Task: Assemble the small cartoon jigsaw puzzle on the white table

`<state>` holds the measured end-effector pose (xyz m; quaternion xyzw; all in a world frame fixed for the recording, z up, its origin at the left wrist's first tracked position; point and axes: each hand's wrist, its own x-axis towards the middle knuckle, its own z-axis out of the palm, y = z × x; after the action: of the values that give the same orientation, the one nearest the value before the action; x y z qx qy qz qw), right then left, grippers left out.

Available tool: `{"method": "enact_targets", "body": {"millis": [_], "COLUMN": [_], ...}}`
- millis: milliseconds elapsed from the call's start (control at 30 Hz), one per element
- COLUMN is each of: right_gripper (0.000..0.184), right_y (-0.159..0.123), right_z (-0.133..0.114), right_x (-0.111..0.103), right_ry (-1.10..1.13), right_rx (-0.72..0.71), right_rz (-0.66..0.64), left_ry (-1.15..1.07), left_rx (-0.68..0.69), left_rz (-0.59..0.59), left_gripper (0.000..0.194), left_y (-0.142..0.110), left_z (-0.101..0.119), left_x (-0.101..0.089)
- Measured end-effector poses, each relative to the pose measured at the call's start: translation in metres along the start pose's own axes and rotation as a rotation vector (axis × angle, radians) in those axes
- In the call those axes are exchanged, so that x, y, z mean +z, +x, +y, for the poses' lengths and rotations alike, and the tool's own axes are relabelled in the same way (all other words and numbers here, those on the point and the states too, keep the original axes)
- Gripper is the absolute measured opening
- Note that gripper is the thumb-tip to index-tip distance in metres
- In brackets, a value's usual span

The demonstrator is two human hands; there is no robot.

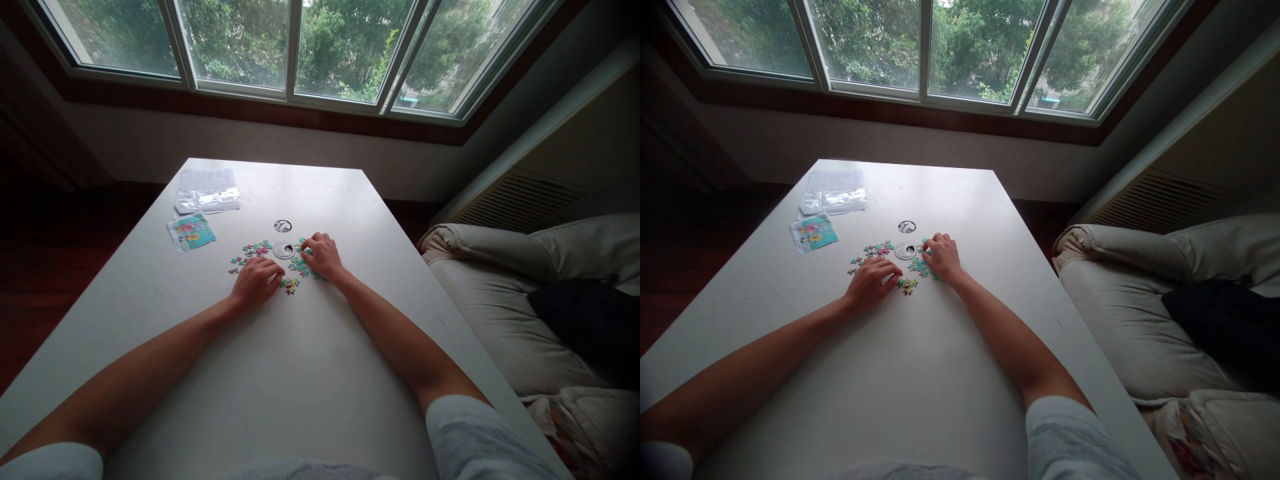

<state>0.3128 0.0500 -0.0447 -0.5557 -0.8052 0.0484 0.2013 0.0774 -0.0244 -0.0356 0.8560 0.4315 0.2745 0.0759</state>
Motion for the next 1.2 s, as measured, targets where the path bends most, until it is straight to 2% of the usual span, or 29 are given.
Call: {"method": "enact_targets", "body": {"millis": [233,467,600,733,900,1033,1200], "right_gripper": [0.008,0.006,0.014,0.02,0.024,0.024,0.011], "right_y": [0.0,-0.004,-0.01,-0.016,-0.022,-0.025,-0.026], "right_z": [-0.006,-0.009,-0.007,-0.008,-0.017,-0.023,-0.025], "right_x": [-0.001,-0.012,-0.014,-0.012,-0.004,-0.002,-0.005], "right_ry": [0.038,0.287,0.508,0.621,0.683,0.675,0.676], "right_rx": [-0.03,-0.082,-0.099,-0.129,-0.092,-0.085,-0.067], "right_rz": [0.031,0.129,0.054,-0.062,-0.216,-0.232,-0.222], "left_ry": [0.023,0.029,0.04,0.078,0.086,0.093,0.117], "left_rx": [-0.003,0.148,0.172,0.107,0.09,0.081,0.073], "left_rz": [-0.024,-0.118,-0.173,-0.149,-0.113,-0.09,-0.089], "left_gripper": [0.019,0.019,0.022,0.021,0.02,0.02,0.023], "left_y": [-0.001,-0.004,-0.004,-0.004,-0.003,-0.003,-0.003], "left_z": [0.0,0.004,-0.001,-0.011,-0.019,-0.022,-0.026], "left_x": [-0.003,-0.005,-0.005,-0.006,-0.006,-0.007,-0.006]}}
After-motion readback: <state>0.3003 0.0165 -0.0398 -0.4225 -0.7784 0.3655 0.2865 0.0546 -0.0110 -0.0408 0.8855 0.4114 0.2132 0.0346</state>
